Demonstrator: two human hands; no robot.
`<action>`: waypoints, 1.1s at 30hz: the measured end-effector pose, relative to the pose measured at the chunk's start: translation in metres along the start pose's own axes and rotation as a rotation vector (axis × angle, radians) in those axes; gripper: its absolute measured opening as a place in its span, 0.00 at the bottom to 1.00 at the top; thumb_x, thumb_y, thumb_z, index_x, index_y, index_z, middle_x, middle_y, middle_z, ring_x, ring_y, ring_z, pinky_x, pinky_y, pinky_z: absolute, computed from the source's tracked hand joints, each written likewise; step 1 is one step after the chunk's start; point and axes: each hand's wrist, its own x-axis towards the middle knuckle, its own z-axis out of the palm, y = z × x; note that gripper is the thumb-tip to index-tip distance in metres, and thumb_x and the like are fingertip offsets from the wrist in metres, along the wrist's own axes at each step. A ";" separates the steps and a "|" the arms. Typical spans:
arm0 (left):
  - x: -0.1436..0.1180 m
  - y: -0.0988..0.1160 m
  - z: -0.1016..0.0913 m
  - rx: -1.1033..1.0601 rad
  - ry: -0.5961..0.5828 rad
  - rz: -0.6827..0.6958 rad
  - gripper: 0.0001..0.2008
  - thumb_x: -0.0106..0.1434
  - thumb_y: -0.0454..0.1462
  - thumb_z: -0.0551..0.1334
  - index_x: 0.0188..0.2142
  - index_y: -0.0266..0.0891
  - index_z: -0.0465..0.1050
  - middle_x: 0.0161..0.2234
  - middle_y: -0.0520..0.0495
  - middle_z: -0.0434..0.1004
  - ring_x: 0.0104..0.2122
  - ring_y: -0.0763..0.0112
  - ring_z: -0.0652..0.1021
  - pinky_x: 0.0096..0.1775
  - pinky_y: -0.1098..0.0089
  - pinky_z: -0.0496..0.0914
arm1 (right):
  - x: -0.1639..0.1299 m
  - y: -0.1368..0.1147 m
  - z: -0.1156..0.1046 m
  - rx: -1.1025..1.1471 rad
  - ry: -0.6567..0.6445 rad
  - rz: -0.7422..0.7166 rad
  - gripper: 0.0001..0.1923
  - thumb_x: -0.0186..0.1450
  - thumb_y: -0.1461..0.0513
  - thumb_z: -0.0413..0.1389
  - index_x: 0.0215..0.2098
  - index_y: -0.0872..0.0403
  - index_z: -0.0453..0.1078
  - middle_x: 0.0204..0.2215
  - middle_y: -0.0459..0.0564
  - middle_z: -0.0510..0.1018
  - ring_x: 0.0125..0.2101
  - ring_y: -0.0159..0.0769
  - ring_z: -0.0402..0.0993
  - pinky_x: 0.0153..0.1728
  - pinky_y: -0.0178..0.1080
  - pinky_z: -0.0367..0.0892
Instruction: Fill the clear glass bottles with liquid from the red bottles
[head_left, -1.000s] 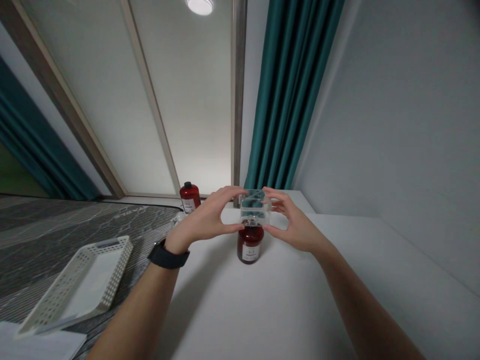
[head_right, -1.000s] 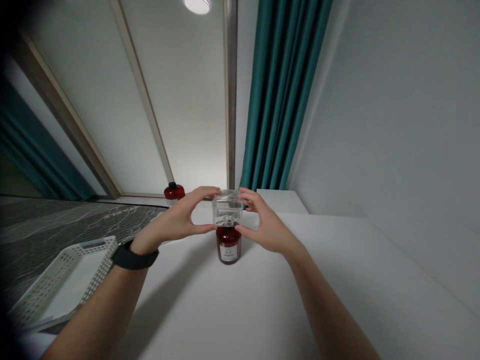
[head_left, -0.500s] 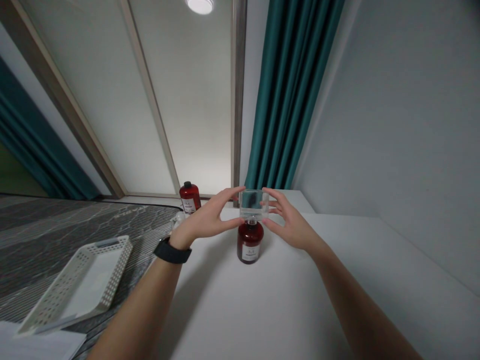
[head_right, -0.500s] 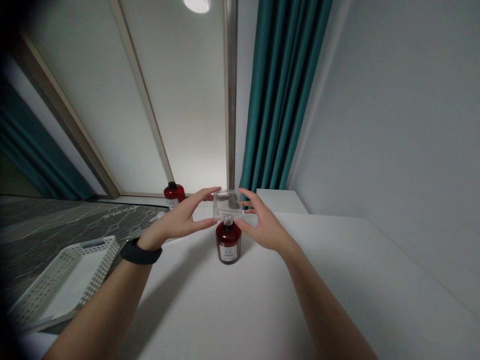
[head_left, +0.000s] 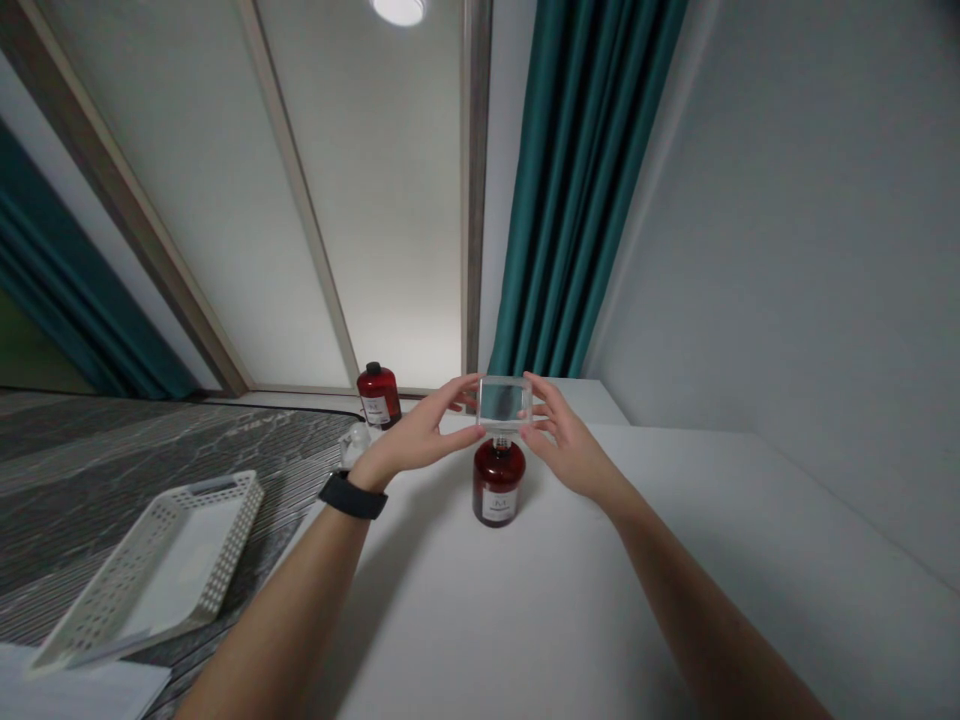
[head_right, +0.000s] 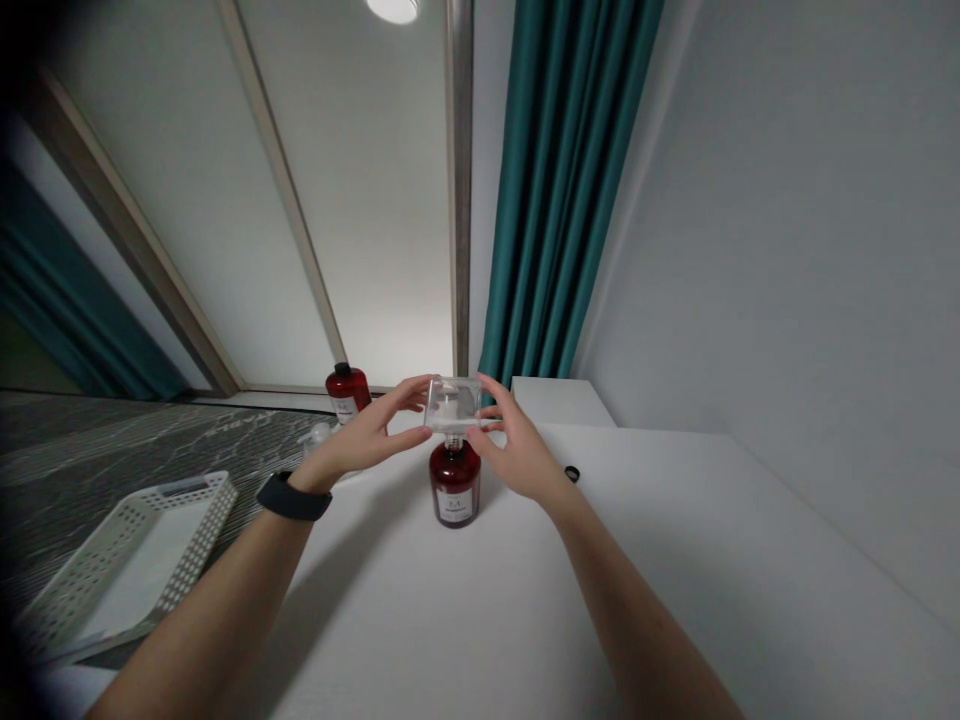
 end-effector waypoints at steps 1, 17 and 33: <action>-0.001 -0.001 -0.001 -0.009 -0.004 -0.006 0.32 0.65 0.46 0.65 0.65 0.46 0.56 0.61 0.38 0.69 0.52 0.54 0.77 0.54 0.50 0.74 | 0.000 -0.001 0.001 -0.014 0.009 -0.012 0.32 0.68 0.54 0.55 0.68 0.41 0.51 0.65 0.55 0.60 0.52 0.46 0.69 0.54 0.55 0.70; -0.003 0.005 -0.004 0.004 0.001 0.012 0.34 0.63 0.44 0.68 0.65 0.49 0.57 0.62 0.39 0.66 0.51 0.56 0.77 0.53 0.51 0.74 | -0.003 -0.004 -0.002 -0.036 -0.004 -0.079 0.32 0.67 0.59 0.57 0.65 0.40 0.52 0.62 0.53 0.63 0.56 0.46 0.67 0.56 0.55 0.68; -0.003 0.017 -0.009 0.053 -0.025 0.150 0.34 0.60 0.39 0.70 0.62 0.51 0.58 0.62 0.42 0.63 0.59 0.53 0.70 0.59 0.49 0.69 | -0.005 -0.004 -0.009 -0.076 -0.048 -0.182 0.34 0.63 0.64 0.60 0.62 0.39 0.53 0.66 0.53 0.57 0.60 0.48 0.65 0.54 0.55 0.69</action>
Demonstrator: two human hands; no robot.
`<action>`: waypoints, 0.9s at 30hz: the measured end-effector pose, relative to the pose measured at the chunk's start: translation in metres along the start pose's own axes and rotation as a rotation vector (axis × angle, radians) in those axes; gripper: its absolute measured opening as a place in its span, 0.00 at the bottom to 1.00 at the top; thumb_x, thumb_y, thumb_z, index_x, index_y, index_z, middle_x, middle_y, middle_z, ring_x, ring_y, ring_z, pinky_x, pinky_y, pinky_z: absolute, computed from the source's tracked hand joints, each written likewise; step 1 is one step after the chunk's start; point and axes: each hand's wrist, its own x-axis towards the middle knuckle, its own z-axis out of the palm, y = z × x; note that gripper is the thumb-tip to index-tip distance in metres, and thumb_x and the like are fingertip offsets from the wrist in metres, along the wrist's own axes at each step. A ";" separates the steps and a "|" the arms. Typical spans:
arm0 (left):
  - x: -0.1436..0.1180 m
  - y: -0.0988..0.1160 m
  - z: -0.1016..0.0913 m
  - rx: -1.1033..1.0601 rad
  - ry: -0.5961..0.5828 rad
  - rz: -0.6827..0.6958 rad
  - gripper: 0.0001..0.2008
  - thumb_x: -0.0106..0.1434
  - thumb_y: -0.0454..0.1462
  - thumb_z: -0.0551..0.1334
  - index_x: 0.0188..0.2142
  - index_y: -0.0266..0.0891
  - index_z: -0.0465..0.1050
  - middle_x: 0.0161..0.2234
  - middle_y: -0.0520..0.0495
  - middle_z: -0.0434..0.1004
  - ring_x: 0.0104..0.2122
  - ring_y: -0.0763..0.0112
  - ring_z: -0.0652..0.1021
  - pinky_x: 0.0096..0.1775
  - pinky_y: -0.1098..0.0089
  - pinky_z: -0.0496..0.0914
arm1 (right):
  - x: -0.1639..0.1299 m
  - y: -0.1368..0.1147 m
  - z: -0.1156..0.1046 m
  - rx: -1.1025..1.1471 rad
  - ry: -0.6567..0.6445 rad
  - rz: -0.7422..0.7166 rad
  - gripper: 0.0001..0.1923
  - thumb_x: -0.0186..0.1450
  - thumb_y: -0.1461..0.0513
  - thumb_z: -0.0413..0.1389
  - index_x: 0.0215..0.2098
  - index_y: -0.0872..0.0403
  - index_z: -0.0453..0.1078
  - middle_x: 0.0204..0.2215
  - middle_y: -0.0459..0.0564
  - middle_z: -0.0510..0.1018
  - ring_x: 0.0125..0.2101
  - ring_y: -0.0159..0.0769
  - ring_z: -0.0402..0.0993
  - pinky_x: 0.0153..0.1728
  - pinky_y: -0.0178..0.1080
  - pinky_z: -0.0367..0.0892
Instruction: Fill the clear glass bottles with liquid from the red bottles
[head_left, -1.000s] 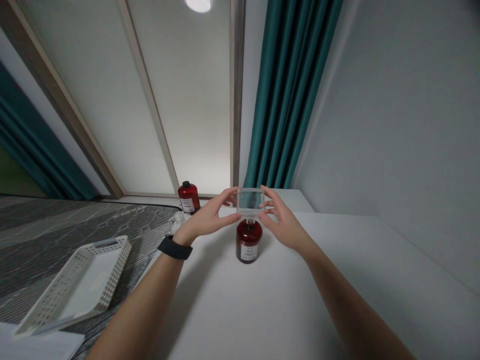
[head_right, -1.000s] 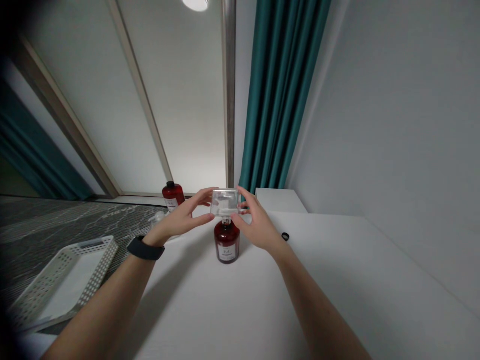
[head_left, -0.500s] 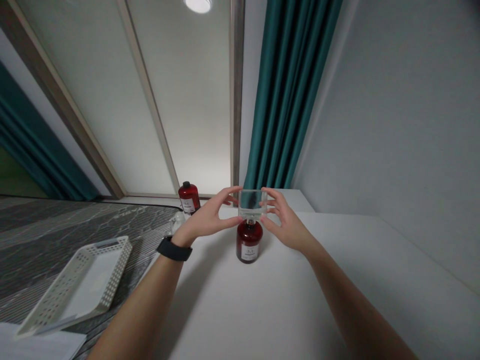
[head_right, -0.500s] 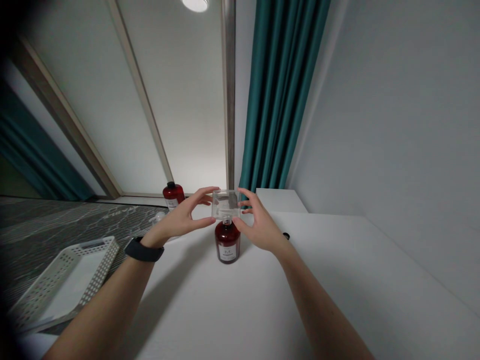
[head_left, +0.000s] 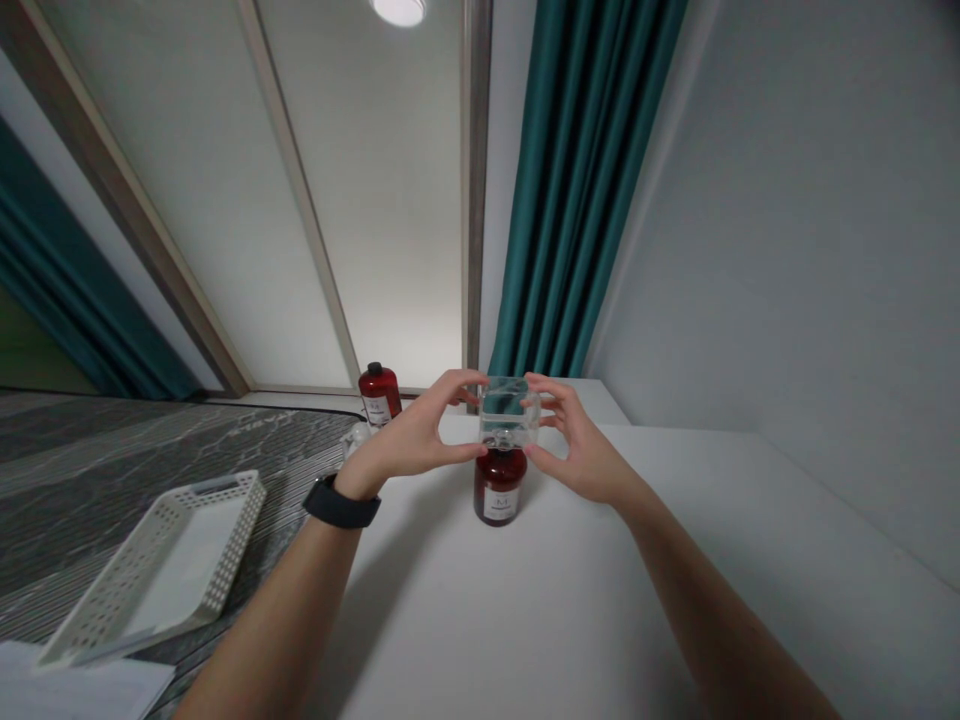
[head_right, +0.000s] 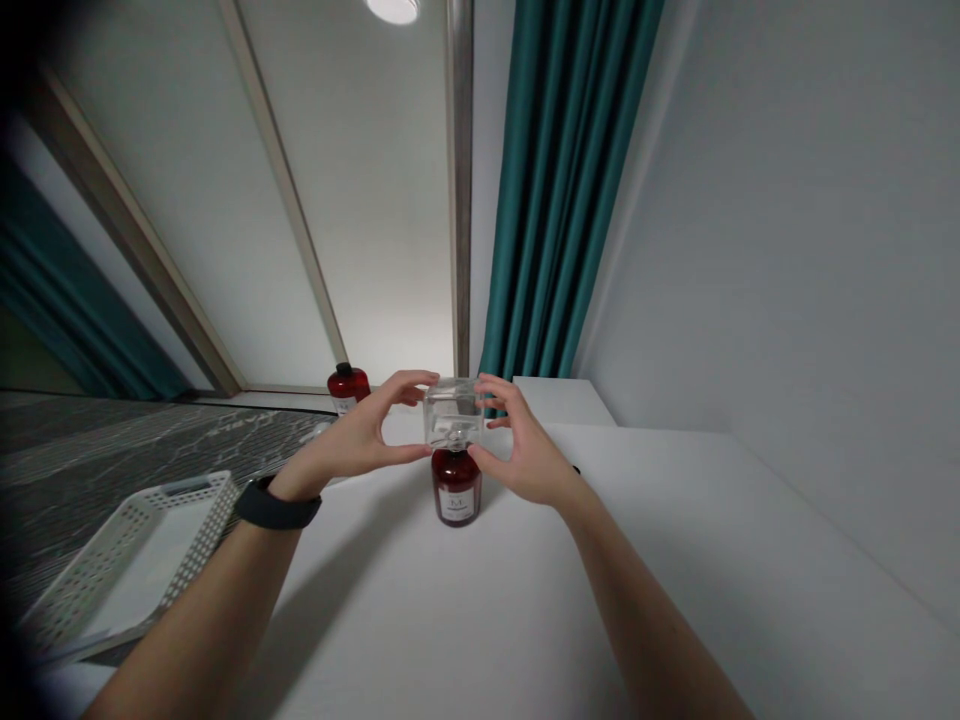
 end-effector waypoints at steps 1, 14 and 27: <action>0.000 0.000 0.000 0.000 -0.004 0.005 0.34 0.60 0.39 0.70 0.62 0.51 0.58 0.62 0.42 0.62 0.59 0.53 0.70 0.59 0.49 0.69 | 0.000 -0.001 0.000 -0.002 0.001 -0.005 0.33 0.63 0.64 0.60 0.62 0.40 0.53 0.66 0.53 0.56 0.60 0.48 0.64 0.54 0.54 0.69; -0.002 0.003 -0.003 0.026 -0.020 -0.003 0.34 0.60 0.40 0.71 0.61 0.49 0.57 0.61 0.42 0.61 0.57 0.52 0.72 0.59 0.50 0.70 | 0.000 -0.007 -0.003 -0.046 -0.016 -0.047 0.29 0.62 0.65 0.61 0.56 0.41 0.57 0.66 0.54 0.56 0.65 0.48 0.57 0.54 0.53 0.70; -0.003 0.003 -0.005 0.031 -0.032 -0.010 0.33 0.60 0.40 0.70 0.61 0.48 0.56 0.61 0.41 0.60 0.57 0.54 0.72 0.59 0.50 0.69 | 0.001 -0.009 -0.002 -0.070 -0.021 -0.064 0.30 0.62 0.66 0.61 0.59 0.41 0.57 0.67 0.53 0.55 0.67 0.48 0.54 0.54 0.52 0.70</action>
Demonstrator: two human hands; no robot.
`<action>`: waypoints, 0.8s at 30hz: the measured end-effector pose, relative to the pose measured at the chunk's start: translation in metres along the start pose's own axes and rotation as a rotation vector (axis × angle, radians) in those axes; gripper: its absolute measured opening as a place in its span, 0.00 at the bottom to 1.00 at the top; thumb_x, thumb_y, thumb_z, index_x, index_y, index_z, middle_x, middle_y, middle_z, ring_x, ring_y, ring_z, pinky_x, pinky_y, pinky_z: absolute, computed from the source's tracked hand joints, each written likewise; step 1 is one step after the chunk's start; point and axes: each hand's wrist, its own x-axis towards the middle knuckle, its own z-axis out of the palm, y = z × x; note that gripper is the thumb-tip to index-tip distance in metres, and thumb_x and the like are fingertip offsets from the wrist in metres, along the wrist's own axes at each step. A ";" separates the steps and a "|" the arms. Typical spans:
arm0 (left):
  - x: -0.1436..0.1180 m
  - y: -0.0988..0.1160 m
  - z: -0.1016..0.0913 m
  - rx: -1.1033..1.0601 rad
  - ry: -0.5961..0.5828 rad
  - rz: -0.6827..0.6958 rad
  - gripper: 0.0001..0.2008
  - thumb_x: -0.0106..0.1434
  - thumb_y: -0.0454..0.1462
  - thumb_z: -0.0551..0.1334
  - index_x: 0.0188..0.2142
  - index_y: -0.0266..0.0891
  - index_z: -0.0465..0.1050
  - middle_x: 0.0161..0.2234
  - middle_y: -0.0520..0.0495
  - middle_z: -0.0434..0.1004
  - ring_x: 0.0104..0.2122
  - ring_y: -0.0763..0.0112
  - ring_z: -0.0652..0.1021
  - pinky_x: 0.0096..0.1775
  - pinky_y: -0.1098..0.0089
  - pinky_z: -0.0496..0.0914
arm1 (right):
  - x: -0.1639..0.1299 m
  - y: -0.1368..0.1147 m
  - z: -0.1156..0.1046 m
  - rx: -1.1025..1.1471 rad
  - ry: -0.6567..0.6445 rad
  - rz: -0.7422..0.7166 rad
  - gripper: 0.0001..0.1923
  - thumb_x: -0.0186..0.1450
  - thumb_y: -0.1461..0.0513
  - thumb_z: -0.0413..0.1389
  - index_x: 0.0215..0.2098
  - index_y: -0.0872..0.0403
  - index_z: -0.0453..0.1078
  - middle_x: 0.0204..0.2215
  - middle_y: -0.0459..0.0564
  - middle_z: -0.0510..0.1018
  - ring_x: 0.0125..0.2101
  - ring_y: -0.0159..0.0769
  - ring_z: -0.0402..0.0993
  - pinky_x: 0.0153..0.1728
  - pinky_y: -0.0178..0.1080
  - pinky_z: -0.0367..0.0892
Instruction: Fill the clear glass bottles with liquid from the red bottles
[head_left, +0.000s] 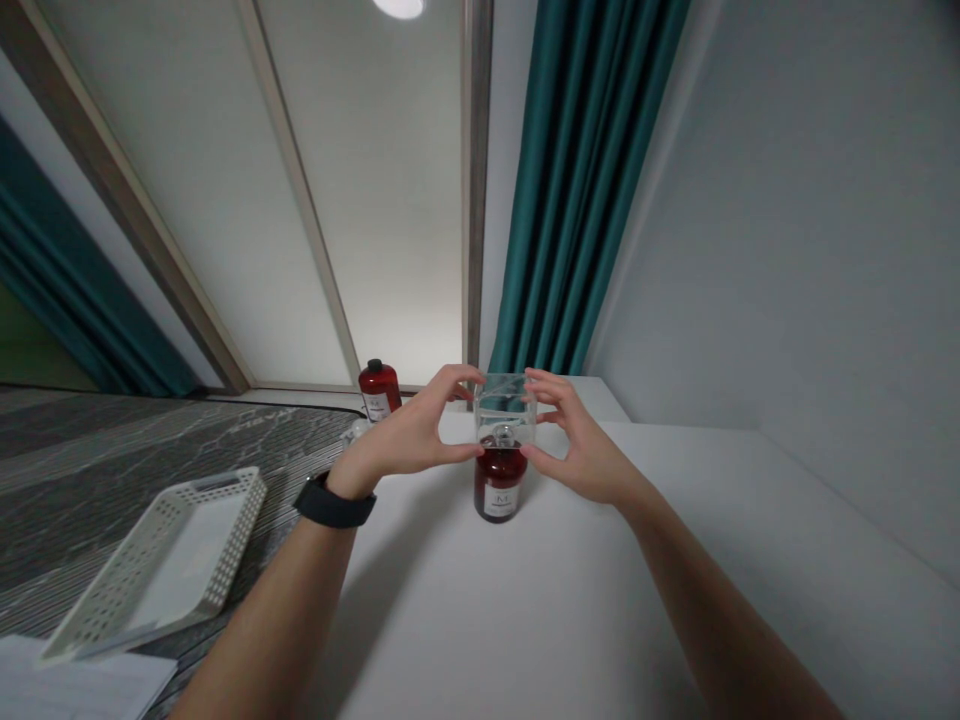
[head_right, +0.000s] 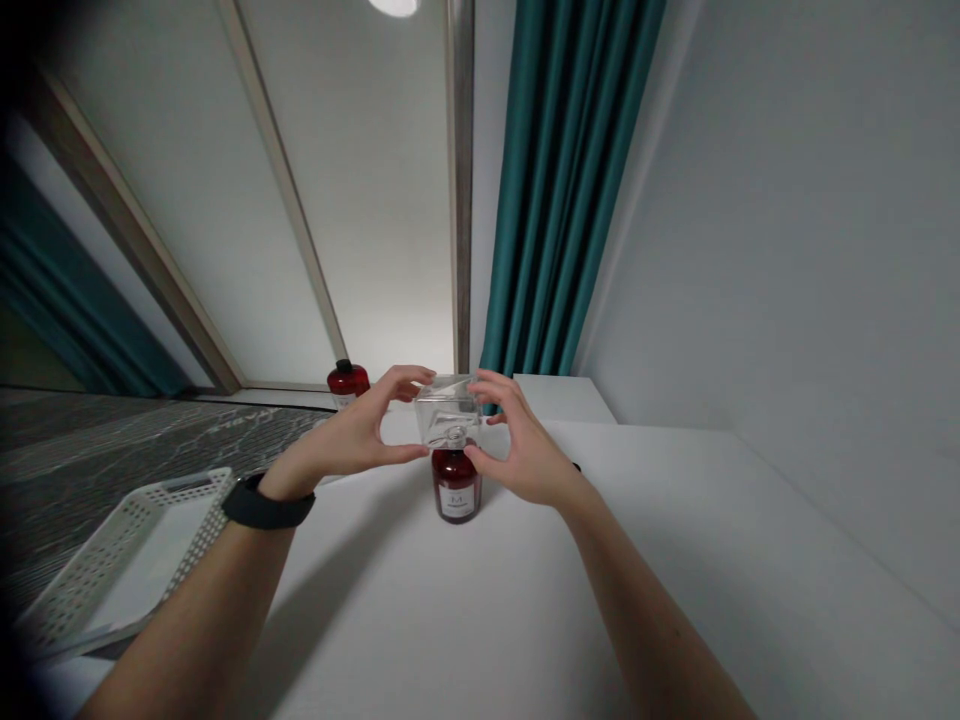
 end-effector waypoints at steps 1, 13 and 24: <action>0.000 0.001 0.000 0.000 -0.004 -0.010 0.34 0.61 0.40 0.70 0.61 0.48 0.56 0.62 0.41 0.60 0.57 0.54 0.72 0.59 0.51 0.69 | 0.000 0.000 0.000 0.005 0.002 0.010 0.30 0.62 0.65 0.61 0.59 0.41 0.57 0.67 0.53 0.55 0.66 0.48 0.55 0.54 0.52 0.70; 0.001 -0.022 0.017 -0.077 0.035 -0.129 0.35 0.65 0.44 0.67 0.67 0.49 0.54 0.64 0.40 0.63 0.51 0.57 0.77 0.53 0.56 0.74 | 0.003 0.026 0.008 0.268 0.052 0.261 0.34 0.65 0.55 0.59 0.66 0.43 0.53 0.64 0.56 0.61 0.54 0.46 0.70 0.50 0.52 0.73; 0.004 -0.041 0.030 -0.088 0.147 -0.084 0.34 0.61 0.40 0.70 0.63 0.47 0.60 0.57 0.41 0.71 0.52 0.58 0.75 0.57 0.54 0.69 | 0.003 0.034 0.016 0.349 0.063 0.366 0.33 0.69 0.47 0.54 0.68 0.44 0.55 0.67 0.57 0.61 0.56 0.48 0.72 0.55 0.52 0.69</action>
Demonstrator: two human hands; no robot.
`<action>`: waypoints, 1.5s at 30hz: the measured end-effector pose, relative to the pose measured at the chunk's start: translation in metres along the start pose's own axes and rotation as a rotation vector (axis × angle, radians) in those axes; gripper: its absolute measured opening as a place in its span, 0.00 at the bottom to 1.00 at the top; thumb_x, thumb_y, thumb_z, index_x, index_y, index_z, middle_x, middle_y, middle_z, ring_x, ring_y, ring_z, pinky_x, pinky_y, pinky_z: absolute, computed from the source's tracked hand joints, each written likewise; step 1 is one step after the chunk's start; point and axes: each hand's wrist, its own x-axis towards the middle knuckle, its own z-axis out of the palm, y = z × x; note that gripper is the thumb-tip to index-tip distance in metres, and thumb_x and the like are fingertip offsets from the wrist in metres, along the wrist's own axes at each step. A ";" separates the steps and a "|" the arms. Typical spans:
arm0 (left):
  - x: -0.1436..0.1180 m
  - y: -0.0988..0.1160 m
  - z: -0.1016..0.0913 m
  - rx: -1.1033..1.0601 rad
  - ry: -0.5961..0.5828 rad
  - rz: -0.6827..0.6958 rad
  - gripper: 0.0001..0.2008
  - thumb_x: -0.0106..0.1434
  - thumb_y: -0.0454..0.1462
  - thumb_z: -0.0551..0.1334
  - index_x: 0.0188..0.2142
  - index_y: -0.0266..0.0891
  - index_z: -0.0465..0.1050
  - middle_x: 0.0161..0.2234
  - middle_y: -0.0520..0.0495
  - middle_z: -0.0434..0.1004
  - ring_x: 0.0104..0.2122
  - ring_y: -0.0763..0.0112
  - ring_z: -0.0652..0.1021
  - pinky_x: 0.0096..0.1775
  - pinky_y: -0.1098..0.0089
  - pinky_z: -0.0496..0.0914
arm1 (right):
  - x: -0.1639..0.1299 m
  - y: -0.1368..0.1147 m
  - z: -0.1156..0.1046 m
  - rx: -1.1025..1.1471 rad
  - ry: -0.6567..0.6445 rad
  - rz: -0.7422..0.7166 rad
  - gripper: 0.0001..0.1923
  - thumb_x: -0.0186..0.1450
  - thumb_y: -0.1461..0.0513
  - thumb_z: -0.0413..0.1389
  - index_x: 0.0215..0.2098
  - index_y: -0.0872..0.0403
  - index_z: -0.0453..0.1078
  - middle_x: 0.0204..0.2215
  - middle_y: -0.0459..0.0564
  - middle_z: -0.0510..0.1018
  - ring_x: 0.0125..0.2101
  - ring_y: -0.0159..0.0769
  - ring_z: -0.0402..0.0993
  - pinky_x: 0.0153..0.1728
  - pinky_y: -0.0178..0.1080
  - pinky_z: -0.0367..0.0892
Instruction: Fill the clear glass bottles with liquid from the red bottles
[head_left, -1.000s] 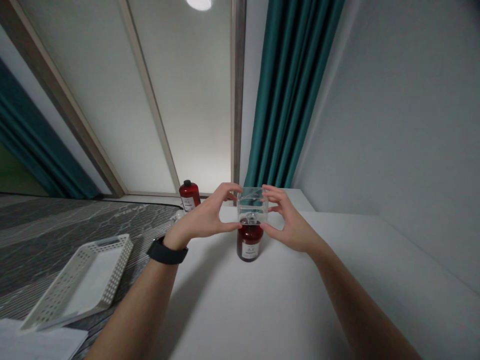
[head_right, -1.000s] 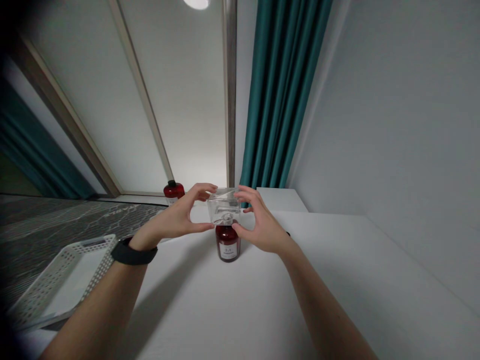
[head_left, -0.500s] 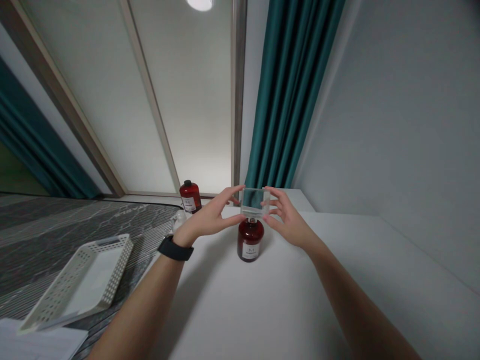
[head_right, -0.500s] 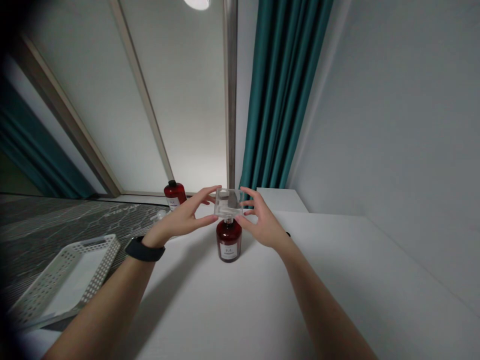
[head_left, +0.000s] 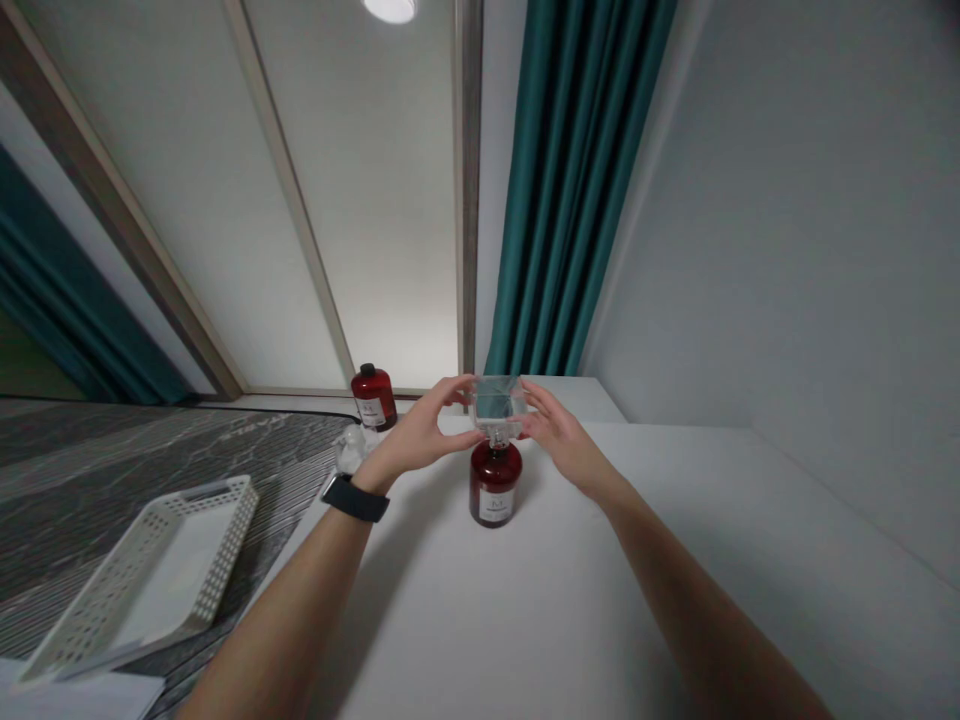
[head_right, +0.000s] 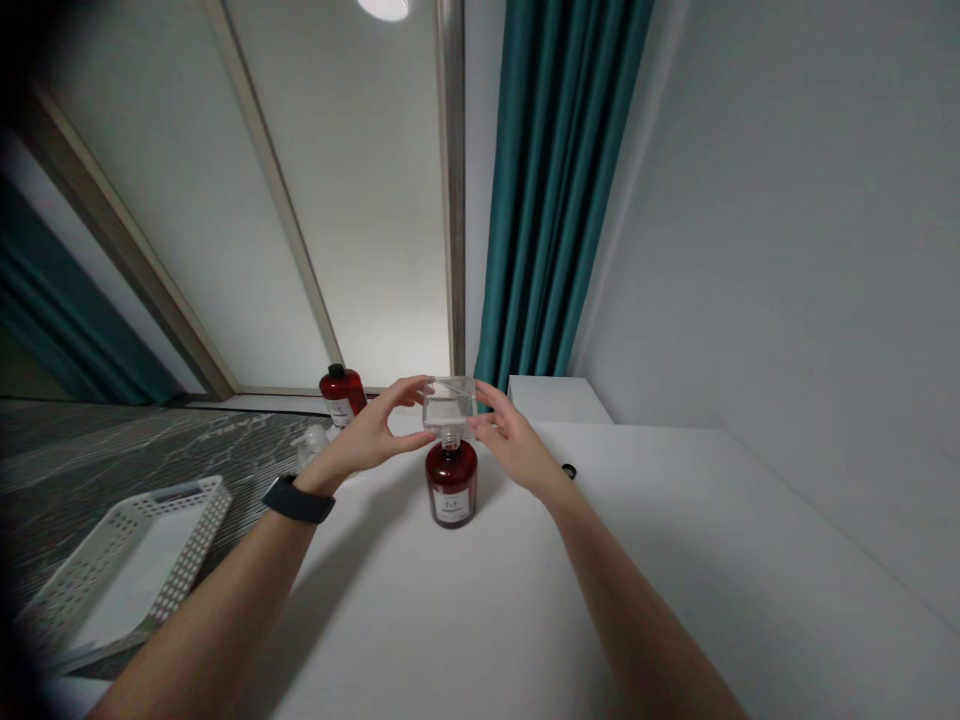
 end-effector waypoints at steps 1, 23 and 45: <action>0.000 -0.002 0.001 -0.003 0.017 -0.014 0.33 0.60 0.40 0.71 0.62 0.46 0.61 0.56 0.41 0.72 0.52 0.59 0.75 0.57 0.54 0.68 | 0.000 0.000 0.000 -0.003 0.000 0.006 0.32 0.69 0.46 0.53 0.68 0.44 0.55 0.67 0.57 0.61 0.57 0.47 0.72 0.56 0.52 0.69; -0.003 0.041 -0.019 -0.233 -0.040 -0.296 0.16 0.68 0.50 0.58 0.41 0.39 0.72 0.38 0.44 0.79 0.37 0.61 0.78 0.41 0.59 0.74 | -0.023 -0.044 0.016 -0.456 0.100 -0.346 0.41 0.65 0.61 0.61 0.70 0.40 0.47 0.66 0.52 0.62 0.64 0.49 0.60 0.65 0.58 0.56; -0.014 0.051 -0.041 0.005 0.034 -0.146 0.29 0.58 0.41 0.71 0.56 0.44 0.66 0.52 0.43 0.74 0.51 0.56 0.76 0.53 0.53 0.71 | -0.016 -0.023 0.000 -0.192 -0.094 -0.087 0.42 0.65 0.57 0.60 0.71 0.43 0.43 0.62 0.58 0.65 0.63 0.46 0.62 0.62 0.59 0.58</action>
